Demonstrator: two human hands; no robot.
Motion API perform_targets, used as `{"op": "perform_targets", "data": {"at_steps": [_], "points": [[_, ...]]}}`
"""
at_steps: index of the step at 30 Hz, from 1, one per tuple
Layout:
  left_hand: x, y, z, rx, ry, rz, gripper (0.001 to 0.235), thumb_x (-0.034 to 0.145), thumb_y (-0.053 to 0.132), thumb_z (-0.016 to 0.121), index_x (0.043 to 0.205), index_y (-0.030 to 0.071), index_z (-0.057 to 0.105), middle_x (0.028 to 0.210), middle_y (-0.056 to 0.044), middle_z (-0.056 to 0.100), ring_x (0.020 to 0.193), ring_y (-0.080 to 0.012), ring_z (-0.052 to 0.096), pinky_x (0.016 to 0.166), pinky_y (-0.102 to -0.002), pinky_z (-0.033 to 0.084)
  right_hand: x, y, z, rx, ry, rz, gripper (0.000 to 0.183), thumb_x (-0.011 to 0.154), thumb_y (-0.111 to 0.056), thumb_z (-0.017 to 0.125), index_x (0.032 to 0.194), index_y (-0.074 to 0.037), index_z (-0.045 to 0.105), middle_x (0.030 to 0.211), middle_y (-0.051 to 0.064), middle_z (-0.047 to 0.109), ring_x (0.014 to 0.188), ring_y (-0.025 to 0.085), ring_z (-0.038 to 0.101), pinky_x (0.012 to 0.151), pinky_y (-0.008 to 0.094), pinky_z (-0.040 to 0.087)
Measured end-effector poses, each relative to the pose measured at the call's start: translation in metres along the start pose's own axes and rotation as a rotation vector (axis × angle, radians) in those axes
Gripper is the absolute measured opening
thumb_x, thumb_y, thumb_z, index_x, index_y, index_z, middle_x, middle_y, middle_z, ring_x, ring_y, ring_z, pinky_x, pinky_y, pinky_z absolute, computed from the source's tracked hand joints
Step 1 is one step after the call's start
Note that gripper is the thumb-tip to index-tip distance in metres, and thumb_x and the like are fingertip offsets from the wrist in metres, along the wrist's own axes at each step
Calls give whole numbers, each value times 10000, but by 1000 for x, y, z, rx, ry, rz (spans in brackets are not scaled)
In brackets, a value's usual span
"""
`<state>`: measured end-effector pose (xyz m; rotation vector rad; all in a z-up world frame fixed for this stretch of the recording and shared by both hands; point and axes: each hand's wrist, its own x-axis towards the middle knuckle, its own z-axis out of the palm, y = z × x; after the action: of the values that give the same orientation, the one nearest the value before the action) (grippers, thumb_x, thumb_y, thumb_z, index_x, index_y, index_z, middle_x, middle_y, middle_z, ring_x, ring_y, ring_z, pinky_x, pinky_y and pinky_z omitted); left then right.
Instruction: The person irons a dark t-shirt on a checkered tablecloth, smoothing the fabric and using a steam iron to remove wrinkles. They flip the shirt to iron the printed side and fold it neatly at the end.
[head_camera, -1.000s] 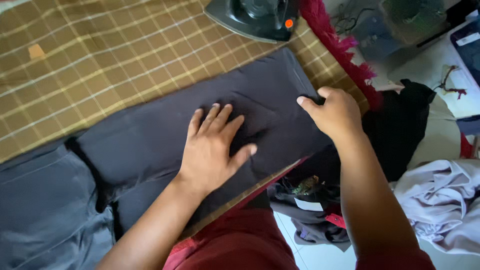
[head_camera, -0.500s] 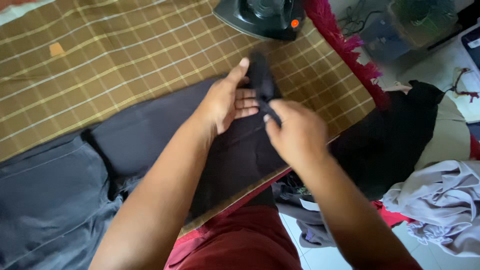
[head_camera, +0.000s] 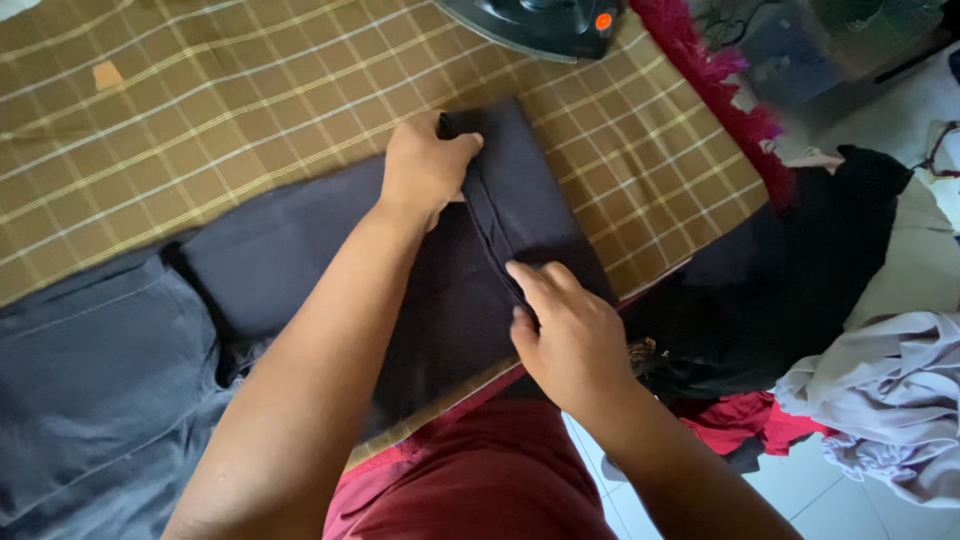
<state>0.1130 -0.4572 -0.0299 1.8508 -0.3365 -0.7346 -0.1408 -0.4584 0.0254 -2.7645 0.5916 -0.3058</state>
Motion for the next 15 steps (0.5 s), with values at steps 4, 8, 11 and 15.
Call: {"op": "perform_targets", "data": {"at_steps": [4, 8, 11, 15], "points": [[3, -1, -6, 120, 13, 79, 309, 810, 257, 759, 1102, 158, 758, 736, -81, 712, 518, -194, 730, 386, -235, 611, -7, 4, 0, 91, 46, -11, 465, 820, -165, 648, 1282, -215, 681, 898, -7, 621, 774, 272, 727, 619, 419, 584], [-27, 22, -8, 644, 229, 440, 542, 787, 343, 809, 1274, 178, 637, 1198, -114, 689, 1109, -356, 660, 928, -454, 527, 3, -5, -21, 127, 199, -127, 291, 937, -138, 593, 1187, -71, 727, 1074, 103, 663, 977, 316, 637, 870, 457, 497], [-54, 27, 4, 881, 230, 798, 689, 860, 349, 795, 1456, 145, 516, 1406, -124, 588, 1296, -340, 535, 1063, -539, 417, 10, 18, 5, 60, 170, -92, 440, 986, -231, 577, 1386, -47, 597, 1440, 166, 513, 1335, 378, 450, 1119, 571, 340], [-51, -21, 28, 1047, -34, 859, 723, 1046, 597, 318, 1611, 150, 371, 1691, -140, 295, 1571, -330, 222, 1265, -573, 37, 10, 22, 24, -202, 27, -62, 712, 990, -450, 489, 1554, -23, 415, 1674, 193, 332, 1563, 396, 261, 1204, 647, 236]]}}
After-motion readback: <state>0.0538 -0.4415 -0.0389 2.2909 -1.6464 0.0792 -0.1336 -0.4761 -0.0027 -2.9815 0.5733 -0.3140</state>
